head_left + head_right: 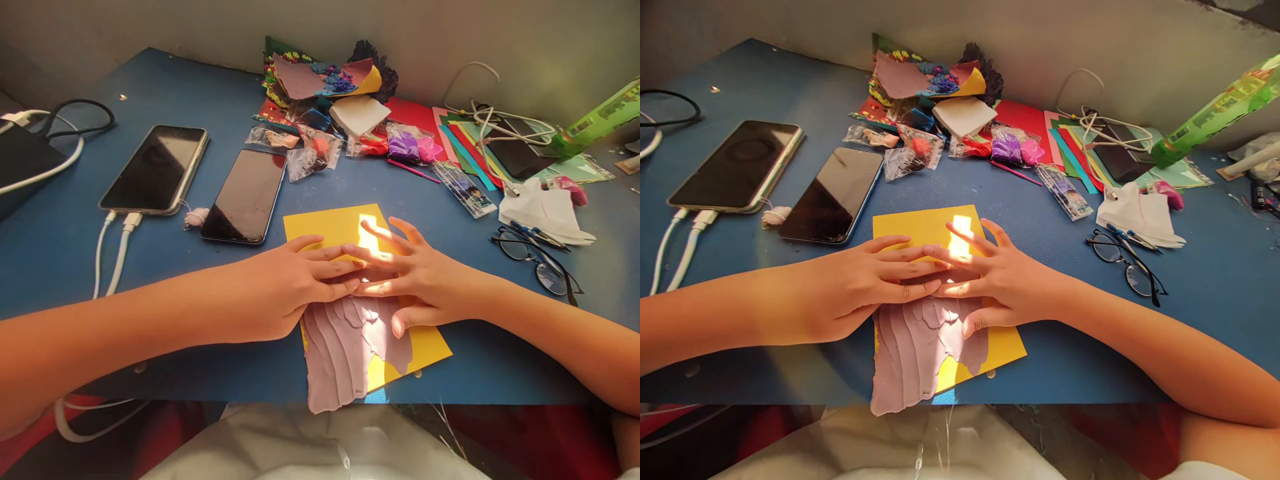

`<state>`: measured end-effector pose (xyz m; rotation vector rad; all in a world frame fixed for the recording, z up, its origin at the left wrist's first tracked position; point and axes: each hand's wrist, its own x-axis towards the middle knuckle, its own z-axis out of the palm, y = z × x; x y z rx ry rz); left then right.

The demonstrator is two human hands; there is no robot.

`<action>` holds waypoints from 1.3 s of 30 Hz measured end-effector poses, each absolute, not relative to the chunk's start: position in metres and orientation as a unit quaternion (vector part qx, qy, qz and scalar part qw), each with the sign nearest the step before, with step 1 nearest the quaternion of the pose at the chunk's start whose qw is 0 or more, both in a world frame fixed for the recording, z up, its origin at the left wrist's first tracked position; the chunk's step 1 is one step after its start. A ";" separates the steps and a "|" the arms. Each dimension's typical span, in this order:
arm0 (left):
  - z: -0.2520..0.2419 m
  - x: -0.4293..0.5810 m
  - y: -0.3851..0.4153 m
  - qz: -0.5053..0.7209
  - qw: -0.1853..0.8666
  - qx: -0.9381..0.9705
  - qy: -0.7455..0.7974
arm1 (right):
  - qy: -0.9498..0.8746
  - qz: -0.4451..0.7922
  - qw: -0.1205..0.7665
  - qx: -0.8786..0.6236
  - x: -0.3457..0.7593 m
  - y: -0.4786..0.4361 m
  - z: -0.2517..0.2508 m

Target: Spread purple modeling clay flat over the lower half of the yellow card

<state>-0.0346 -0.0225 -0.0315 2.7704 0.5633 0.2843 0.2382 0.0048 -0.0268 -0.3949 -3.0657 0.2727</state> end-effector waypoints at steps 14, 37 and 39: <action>-0.022 -0.029 -0.035 0.066 0.242 0.950 0.185 | -0.985 0.121 0.053 -0.111 0.237 0.002 -0.025; -0.016 -0.028 -0.046 0.018 0.293 0.944 0.148 | -0.982 0.123 0.060 -0.130 0.245 -0.025 -0.031; -0.014 -0.029 -0.049 0.009 0.297 0.942 0.156 | -0.982 0.124 0.055 -0.132 0.246 -0.028 -0.032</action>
